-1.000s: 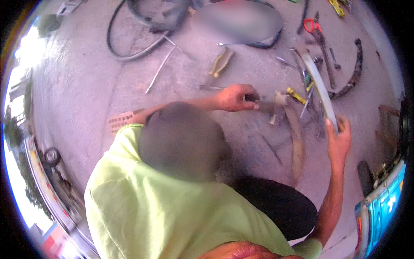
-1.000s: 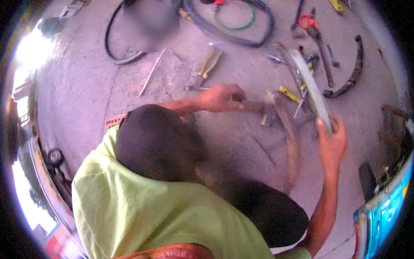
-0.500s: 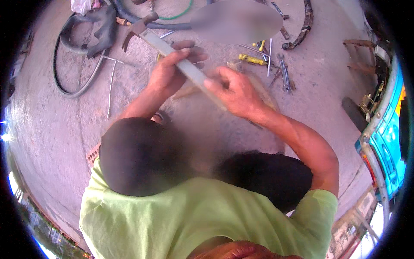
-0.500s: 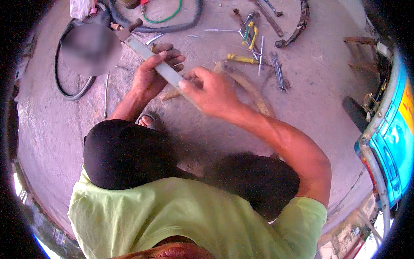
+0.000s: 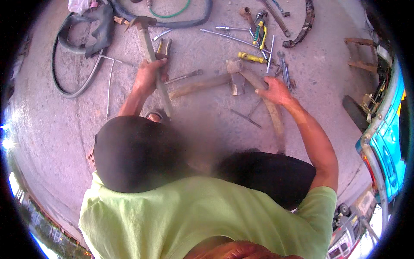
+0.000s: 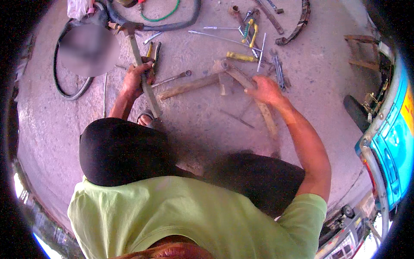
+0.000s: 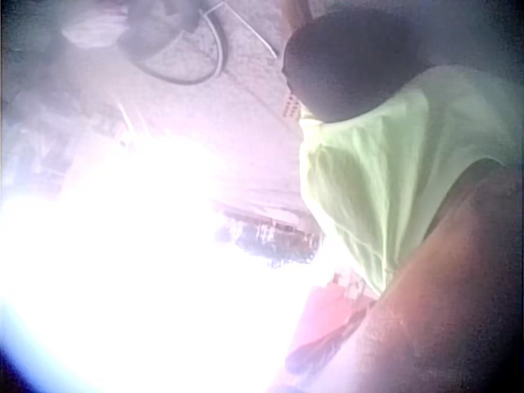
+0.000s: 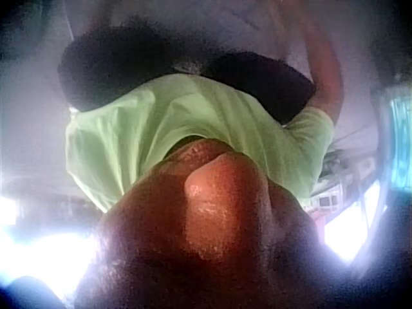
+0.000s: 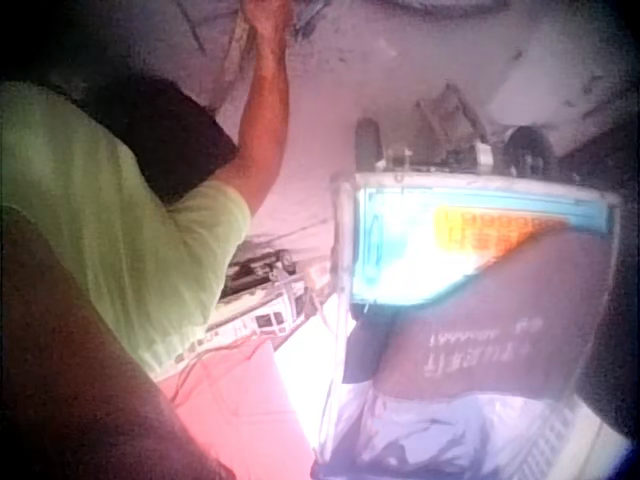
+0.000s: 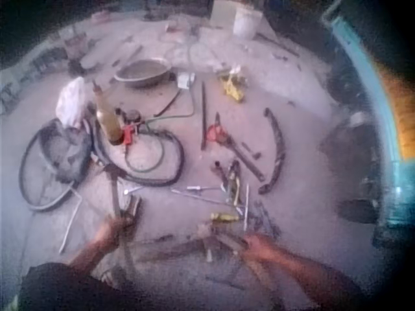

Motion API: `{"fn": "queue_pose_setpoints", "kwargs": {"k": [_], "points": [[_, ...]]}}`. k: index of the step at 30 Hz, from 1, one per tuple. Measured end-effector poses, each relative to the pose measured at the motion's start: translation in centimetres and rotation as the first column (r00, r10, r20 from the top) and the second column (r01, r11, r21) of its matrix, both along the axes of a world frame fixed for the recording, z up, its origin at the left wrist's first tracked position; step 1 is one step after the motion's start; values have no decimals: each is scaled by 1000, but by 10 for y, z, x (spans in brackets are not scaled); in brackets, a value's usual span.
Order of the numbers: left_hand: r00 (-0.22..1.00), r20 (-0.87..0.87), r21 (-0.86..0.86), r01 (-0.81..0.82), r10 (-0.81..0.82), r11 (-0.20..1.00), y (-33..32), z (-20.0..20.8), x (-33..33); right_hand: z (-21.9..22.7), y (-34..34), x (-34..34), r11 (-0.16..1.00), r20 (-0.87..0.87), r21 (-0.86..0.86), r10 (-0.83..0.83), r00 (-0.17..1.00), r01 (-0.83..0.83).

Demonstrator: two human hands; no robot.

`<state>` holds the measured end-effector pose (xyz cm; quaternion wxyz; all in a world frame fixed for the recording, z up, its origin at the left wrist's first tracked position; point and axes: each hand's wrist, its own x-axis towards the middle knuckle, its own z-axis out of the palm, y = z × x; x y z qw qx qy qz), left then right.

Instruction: The person uses a hammer and other metal tools to strike and straighten a curved metal component on the ground, then handles and inspects a second curved metal piece.

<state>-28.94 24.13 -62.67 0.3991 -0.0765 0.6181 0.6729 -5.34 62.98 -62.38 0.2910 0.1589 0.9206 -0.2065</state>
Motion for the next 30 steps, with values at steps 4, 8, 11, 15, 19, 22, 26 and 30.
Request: {"fn": "queue_pose_setpoints", "kwargs": {"k": [4,8,11,15,19,22,26,30], "points": [[999,-33,-108,12,-15,994,4,-6,8,-12,2,-3,997,-4,-68,-31,1000,31],[996,-57,-204,58,-71,977,5,1,15,-17,-1,0,991,5,-112,-74,997,74],[994,-78,-277,53,-77,959,0,21,24,-2,-17,4,991,-42,-106,-87,995,82],[991,-120,-406,-1,-53,914,-36,58,49,-13,-25,11,990,-195,-138,11,981,-39],[985,-165,-527,-44,-51,848,-58,104,87,-10,-35,9,973,-255,-207,52,965,-107],[977,-203,-562,-57,-71,825,-63,121,109,-19,-30,17,979,-279,-160,76,957,-124],[957,-240,-578,-5,-164,816,-71,131,97,-26,-23,19,975,-300,-172,87,950,-144],[850,-352,-757,-11,-393,654,-69,111,75,-29,-32,15,973,-358,-154,108,928,-173]]}}
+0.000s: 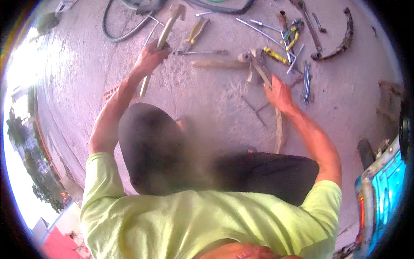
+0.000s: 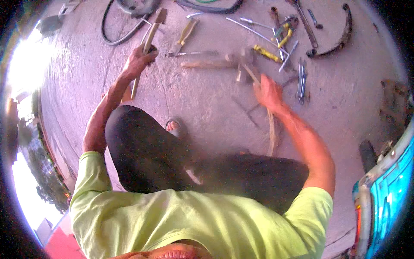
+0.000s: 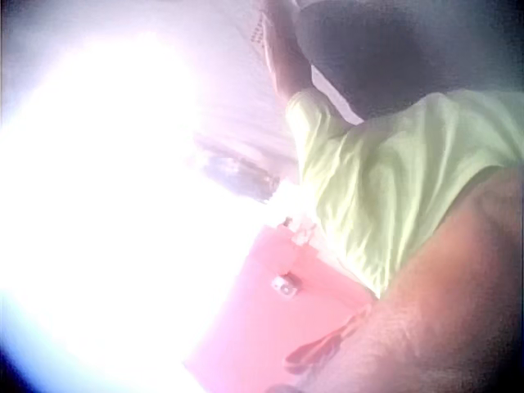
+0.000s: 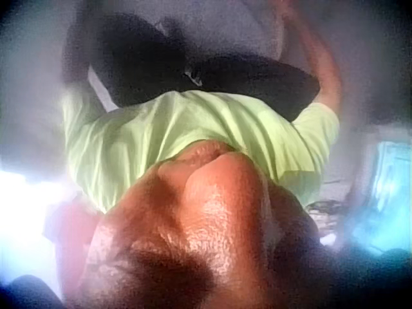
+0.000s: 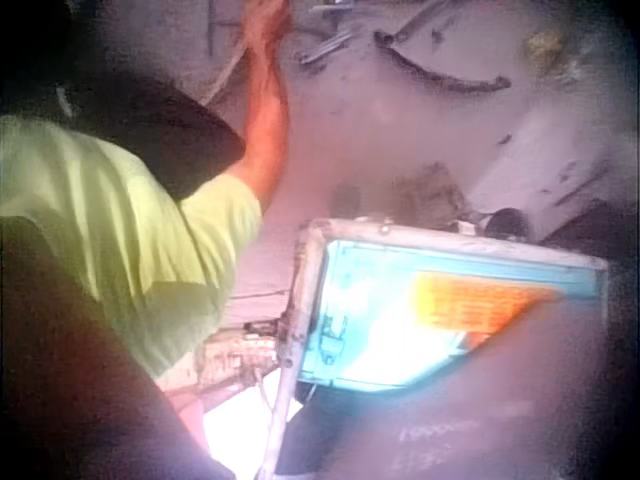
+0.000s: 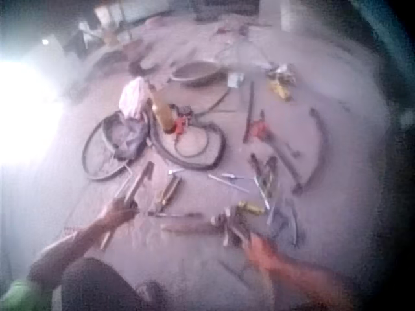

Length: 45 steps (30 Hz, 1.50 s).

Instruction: The person uses a hammer and other metal tools to strike and straighten a curved metal component on the ground, then handles and inspects a second curved metal piece.

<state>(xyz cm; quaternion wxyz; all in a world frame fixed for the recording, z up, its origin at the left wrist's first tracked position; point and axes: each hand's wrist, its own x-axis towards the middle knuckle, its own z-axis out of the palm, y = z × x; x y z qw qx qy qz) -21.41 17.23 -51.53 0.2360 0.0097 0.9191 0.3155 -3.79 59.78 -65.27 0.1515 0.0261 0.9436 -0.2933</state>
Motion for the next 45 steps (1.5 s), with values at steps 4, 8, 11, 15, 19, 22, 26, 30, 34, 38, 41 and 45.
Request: {"fn": "queue_pose_setpoints", "kwargs": {"k": [4,8,11,15,19,22,26,30,34,38,41,45], "points": [[993,-73,-48,84,-88,995,41,-67,8,0,-3,8,999,-48,16,-40,998,40],[982,-94,33,169,-166,985,58,-122,15,5,-21,13,987,-66,89,-127,990,132],[967,-111,52,236,-229,970,73,-126,25,0,-25,24,969,-120,138,-190,974,206],[929,-248,-4,283,-275,959,61,-161,40,6,-43,20,954,-188,108,-256,948,279],[903,-275,-26,336,-330,942,64,-169,39,4,-53,25,925,-257,155,-302,918,348],[875,-356,-93,317,-329,944,63,-175,43,13,-61,20,906,-172,227,-323,931,357],[904,-289,-78,306,-315,949,64,-176,38,10,-66,23,873,-183,317,-328,927,371],[922,-275,-54,267,-271,962,60,-187,34,12,-77,20,832,-183,384,-356,916,400],[929,-234,-56,281,-286,958,58,-186,27,7,-73,16,848,-144,349,-373,917,399],[939,-240,-49,241,-246,969,61,-180,29,8,-49,11,900,46,167,-414,909,402],[928,-280,-34,244,-244,969,61,-177,29,0,-40,12,919,84,113,-387,918,377],[919,-309,-20,253,-247,967,59,-170,28,3,-41,10,933,58,84,-354,933,349]]}}
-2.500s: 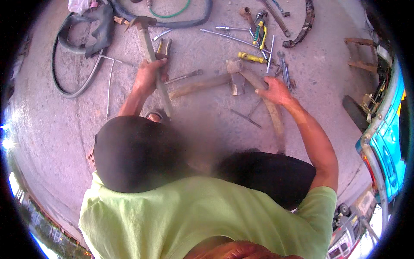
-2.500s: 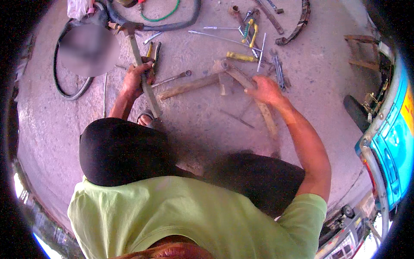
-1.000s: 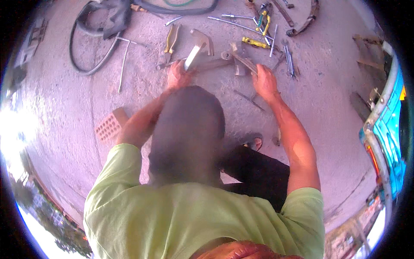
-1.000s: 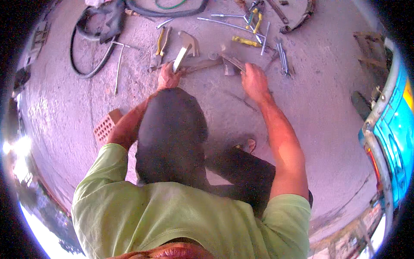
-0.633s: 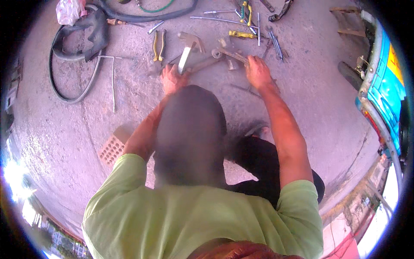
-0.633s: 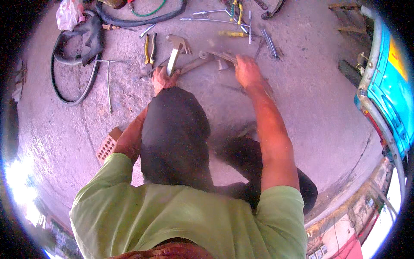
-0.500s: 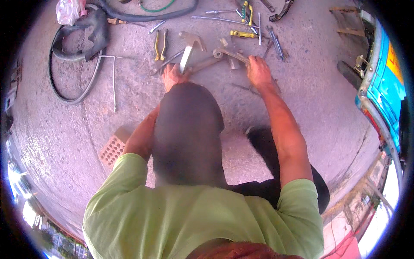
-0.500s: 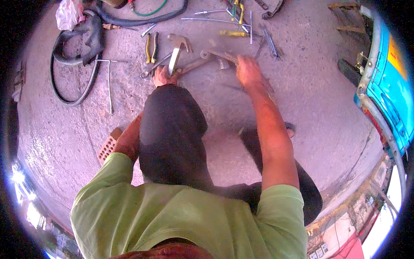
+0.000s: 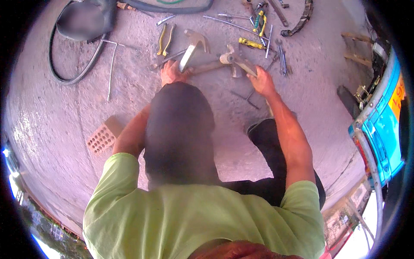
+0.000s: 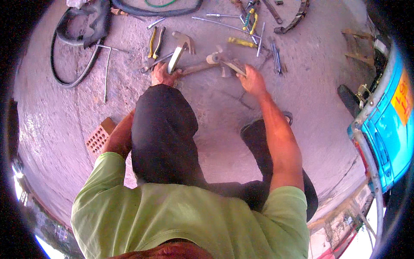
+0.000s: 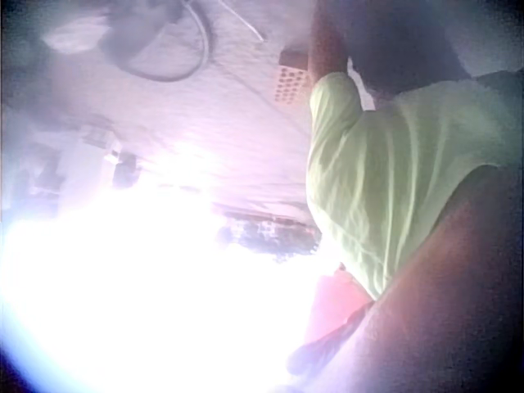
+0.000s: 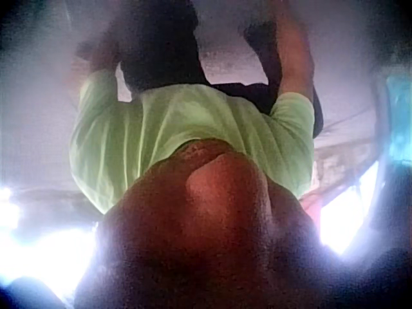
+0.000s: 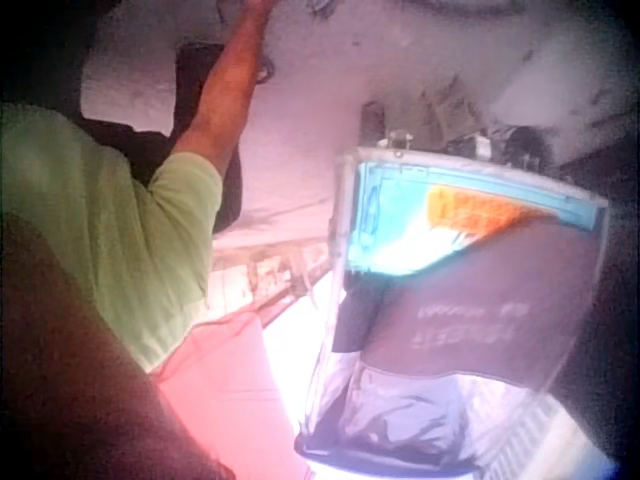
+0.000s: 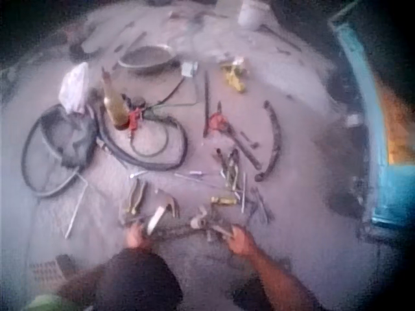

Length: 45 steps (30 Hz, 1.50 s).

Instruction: The person uses a hammer and other metal tools to strike and straighten a curved metal component on the ground, then handles and inspects a second curved metal piece.

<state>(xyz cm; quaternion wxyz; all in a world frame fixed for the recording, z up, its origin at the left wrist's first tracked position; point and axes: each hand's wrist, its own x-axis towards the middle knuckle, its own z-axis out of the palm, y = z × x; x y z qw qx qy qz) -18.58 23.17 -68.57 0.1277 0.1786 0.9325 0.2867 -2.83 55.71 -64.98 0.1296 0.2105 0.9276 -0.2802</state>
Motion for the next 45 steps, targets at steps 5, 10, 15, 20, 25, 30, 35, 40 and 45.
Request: {"fn": "queue_pose_setpoints", "kwargs": {"k": [5,10,15,20,25,30,35,40,45], "points": [[991,130,5,-19,18,1000,3,0,-4,3,6,-2,999,49,-20,39,998,-38],[993,117,49,-8,2,999,-3,-4,-8,28,33,-11,957,-46,-258,126,991,-134],[977,205,122,33,-58,992,-8,-2,-10,25,84,-42,942,60,-219,-247,967,255],[841,537,92,13,-60,996,-21,-7,-35,29,46,-37,968,6,-235,-83,997,82],[901,348,-234,353,-261,906,-11,34,-82,6,5,-10,998,-55,-9,54,997,-55],[795,448,-219,541,-409,812,24,157,-119,-8,3,-7,997,-112,38,69,991,-65],[757,263,-165,646,-598,746,81,287,-95,-9,5,-2,996,-187,1,90,978,-92],[696,165,-113,717,-699,688,96,294,-68,2,7,-5,995,-97,-47,88,991,-93],[483,439,-330,871,-758,364,92,233,-83,1,15,-10,998,-36,-1,62,997,-62]]}}
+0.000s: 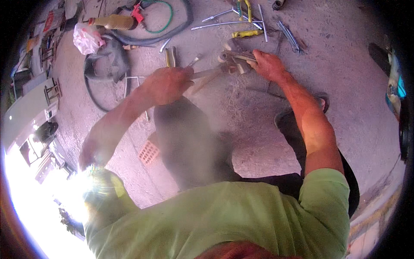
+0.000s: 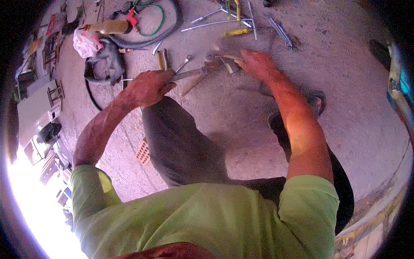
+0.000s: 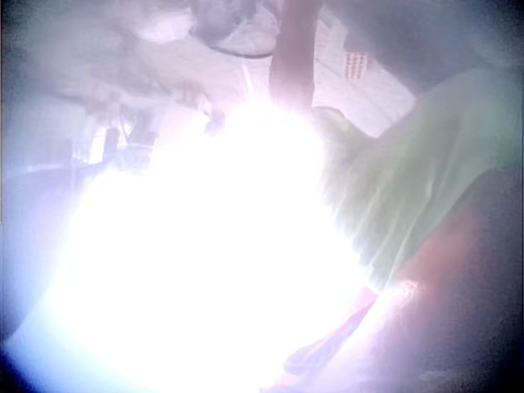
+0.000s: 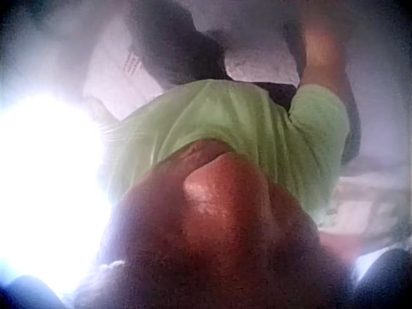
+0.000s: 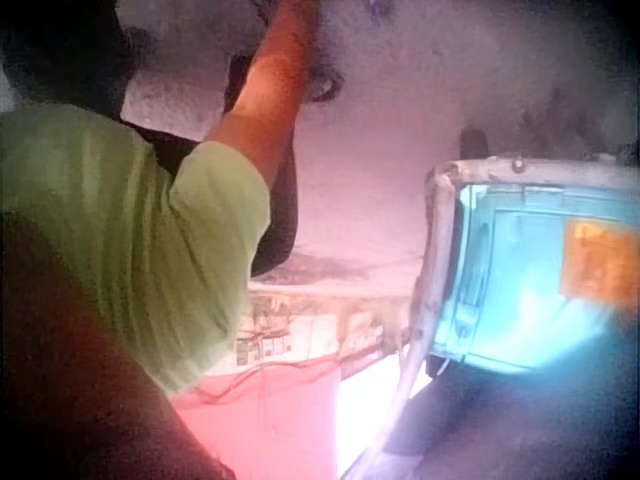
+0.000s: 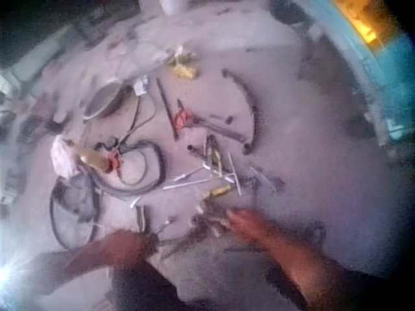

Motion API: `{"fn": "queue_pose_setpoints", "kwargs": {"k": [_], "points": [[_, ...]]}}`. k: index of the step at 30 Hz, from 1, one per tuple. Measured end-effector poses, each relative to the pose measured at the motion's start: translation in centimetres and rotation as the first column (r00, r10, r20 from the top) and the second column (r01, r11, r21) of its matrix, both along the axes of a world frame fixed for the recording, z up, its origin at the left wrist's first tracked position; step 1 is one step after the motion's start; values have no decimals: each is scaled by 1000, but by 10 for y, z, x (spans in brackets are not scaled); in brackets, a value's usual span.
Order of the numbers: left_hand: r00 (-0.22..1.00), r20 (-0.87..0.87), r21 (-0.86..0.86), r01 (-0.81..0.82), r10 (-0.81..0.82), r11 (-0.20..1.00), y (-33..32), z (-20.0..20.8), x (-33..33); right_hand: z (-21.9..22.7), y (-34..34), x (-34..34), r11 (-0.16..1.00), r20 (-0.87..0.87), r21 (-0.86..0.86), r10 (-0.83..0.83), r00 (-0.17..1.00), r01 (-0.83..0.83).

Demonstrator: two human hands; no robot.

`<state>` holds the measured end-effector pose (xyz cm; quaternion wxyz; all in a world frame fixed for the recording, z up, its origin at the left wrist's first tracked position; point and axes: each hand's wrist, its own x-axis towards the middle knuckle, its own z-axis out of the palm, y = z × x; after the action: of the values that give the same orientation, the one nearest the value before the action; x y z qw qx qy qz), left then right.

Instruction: The person uses a hammer and other metal tools to strike and straighten a curved metal component on the ground, then handles and inspects a second curved metal piece.

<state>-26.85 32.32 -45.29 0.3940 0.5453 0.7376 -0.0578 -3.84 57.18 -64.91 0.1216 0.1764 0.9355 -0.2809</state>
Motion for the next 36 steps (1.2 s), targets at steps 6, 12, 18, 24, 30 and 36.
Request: {"fn": "queue_pose_setpoints", "kwargs": {"k": [6,12,18,24,30,36], "points": [[971,85,403,-238,223,883,53,104,36,-12,0,8,999,-3,-28,19,1000,-19],[992,9,246,-121,122,962,9,21,12,-13,-10,7,999,-123,-49,-4,992,-2],[988,-24,155,-150,155,976,49,56,22,-18,-2,8,999,-93,-42,3,996,-7],[948,107,327,-318,299,890,14,45,29,-19,-12,12,999,-103,-33,14,995,-18],[992,-76,189,-82,98,978,9,12,14,-26,-19,10,997,-119,46,61,991,-55],[909,117,369,-414,400,832,55,90,44,-21,-18,18,1000,-82,-10,0,997,-1]]}}
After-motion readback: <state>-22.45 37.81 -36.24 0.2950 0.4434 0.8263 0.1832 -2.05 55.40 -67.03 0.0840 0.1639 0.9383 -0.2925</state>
